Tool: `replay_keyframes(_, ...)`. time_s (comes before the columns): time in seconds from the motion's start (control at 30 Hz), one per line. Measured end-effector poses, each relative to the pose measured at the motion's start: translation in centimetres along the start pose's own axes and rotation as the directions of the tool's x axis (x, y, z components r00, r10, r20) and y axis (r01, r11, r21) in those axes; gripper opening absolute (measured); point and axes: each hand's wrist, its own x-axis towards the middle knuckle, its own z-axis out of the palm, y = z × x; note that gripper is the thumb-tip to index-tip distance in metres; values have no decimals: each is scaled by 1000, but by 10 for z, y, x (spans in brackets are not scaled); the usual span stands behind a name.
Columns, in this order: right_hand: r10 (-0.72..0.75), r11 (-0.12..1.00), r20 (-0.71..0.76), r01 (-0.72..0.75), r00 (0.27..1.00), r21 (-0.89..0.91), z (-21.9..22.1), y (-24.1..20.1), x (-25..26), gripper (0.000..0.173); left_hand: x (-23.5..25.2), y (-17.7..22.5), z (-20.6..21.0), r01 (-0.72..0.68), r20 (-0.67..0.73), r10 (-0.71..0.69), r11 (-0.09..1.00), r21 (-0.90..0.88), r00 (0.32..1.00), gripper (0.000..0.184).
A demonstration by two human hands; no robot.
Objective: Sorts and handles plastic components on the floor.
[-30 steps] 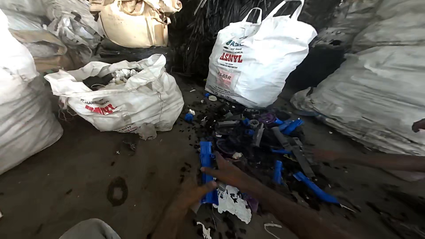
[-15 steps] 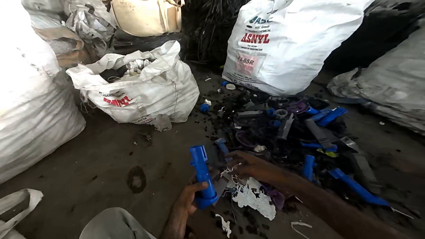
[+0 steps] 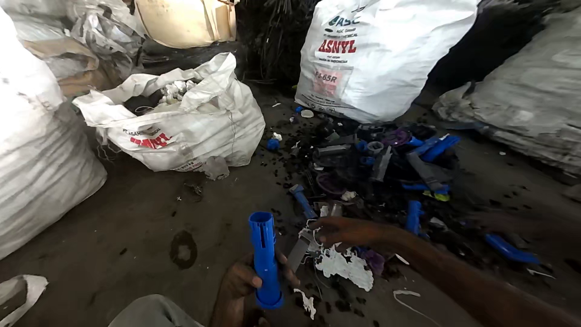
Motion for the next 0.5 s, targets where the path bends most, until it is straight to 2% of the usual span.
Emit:
replay_keyframes(0.13,37,999,3,-37,999,-18,-1,4,0,51,0,2,2,60,1,-61,998,26,998,55)
replay_keyframes(0.23,29,999,17,-29,999,-15,-3,8,-1,53,1,-4,-5,49,16,-49,999,-20,999,55)
replay_keyframes(0.3,12,1000,33,-12,999,-8,-2,8,-2,53,4,-9,-10,5,-91,-13,996,-86,996,56)
replay_keyframes(0.33,6,1000,37,-6,999,-3,-2,9,-2,53,5,-13,-11,-33,-228,1,990,-134,974,57)
replay_keyframes(0.37,3,1000,38,-3,999,-3,-2,9,-1,52,8,-16,-10,-79,-400,-3,979,-189,916,57)
replay_keyframes(0.43,2,1000,41,-2,999,-13,0,8,-1,53,18,-23,-7,-164,-709,-37,963,-213,704,46)
replay_keyframes(0.47,5,1000,45,-4,999,-25,0,6,-2,54,21,-27,-9,-186,-794,-57,960,-211,606,42)
replay_keyframes(0.5,9,999,36,-7,999,-35,-1,5,-2,53,22,-31,-13,-210,-839,-82,951,-227,537,40)
